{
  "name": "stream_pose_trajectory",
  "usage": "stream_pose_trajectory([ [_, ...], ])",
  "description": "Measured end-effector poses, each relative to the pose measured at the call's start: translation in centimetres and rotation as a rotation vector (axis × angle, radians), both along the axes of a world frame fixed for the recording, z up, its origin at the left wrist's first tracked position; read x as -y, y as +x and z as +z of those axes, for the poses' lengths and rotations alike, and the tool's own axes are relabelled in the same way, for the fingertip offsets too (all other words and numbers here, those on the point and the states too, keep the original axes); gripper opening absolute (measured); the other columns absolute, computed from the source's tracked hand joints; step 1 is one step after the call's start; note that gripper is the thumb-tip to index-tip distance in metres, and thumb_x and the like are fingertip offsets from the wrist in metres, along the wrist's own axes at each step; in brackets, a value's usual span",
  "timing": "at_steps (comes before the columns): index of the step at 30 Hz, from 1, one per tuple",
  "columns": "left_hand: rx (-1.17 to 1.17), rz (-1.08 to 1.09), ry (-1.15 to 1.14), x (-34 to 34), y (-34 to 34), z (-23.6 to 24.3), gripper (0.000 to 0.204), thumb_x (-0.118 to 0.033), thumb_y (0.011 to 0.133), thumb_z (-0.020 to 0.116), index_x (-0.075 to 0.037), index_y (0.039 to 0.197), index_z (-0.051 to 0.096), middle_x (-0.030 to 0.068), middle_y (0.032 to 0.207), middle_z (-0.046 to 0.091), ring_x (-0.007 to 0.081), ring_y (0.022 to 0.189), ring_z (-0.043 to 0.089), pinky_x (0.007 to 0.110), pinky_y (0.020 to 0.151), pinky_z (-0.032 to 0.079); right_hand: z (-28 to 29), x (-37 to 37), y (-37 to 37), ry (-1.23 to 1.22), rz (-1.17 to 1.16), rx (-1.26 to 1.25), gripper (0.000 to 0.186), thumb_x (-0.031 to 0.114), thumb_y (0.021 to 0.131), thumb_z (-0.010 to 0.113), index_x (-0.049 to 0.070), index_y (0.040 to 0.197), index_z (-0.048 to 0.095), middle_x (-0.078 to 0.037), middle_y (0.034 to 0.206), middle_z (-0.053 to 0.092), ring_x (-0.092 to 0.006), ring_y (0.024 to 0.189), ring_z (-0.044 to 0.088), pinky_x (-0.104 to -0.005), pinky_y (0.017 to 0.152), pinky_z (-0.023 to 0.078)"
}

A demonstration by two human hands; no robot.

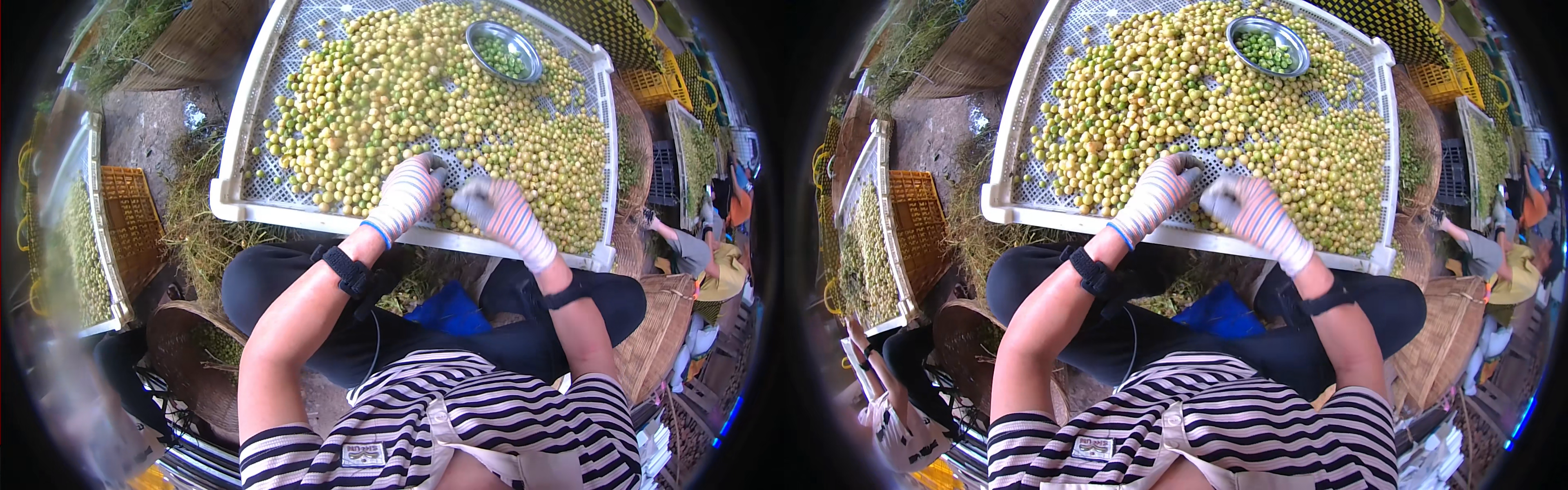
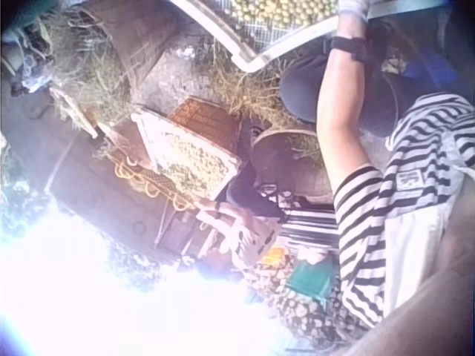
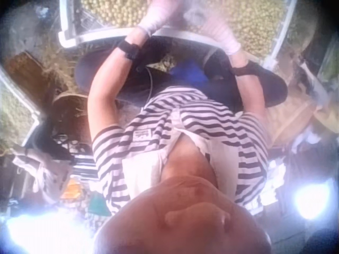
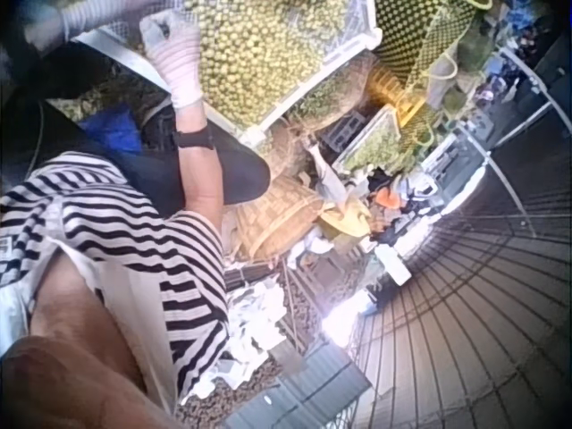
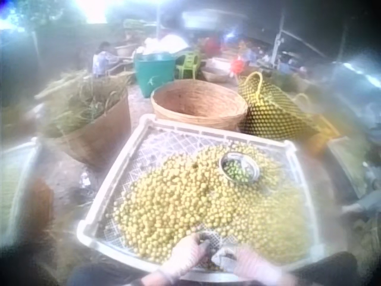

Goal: Sorting and cleaning small green fruits on a mesh tray.

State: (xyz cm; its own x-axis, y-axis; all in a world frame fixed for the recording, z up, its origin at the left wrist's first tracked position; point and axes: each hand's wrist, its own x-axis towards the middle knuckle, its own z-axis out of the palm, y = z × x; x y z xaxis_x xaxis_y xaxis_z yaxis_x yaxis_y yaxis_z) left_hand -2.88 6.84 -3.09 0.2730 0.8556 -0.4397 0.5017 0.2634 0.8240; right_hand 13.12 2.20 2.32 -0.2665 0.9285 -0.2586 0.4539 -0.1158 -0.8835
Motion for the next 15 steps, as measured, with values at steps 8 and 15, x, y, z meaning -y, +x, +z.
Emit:
stream_pose_trajectory([
  [8, 0.284, 0.275, 0.009, -0.4, -0.6, -0.8, 0.028, -0.020, 0.088, 0.053, -0.005, 0.109, 0.062, 0.0091, 0.073, 0.064, 0.0167, 0.061, 0.059, 0.030, 0.060, 0.048, -5.3, 9.5, -3.0, 0.316, 0.594, 0.762, 0.024, 0.028, 0.077, 0.062, 0.007, 0.090, 0.066, -0.017, 0.080, 0.064, -0.0342, 0.076, 0.063, -0.0432, 0.067, 0.050],
  [15, 0.647, 0.590, -0.302, -0.9, -1.4, 1.2, 0.017, -0.023, 0.087, 0.061, -0.008, 0.093, 0.061, -0.0032, 0.059, 0.052, 0.0065, 0.044, 0.044, 0.020, 0.041, 0.038, 0.0, -5.4, -2.6, 0.401, -0.001, 0.518, 0.016, 0.012, 0.079, 0.055, 0.016, 0.089, 0.068, -0.012, 0.088, 0.066, -0.0299, 0.083, 0.064, -0.0409, 0.075, 0.051],
])
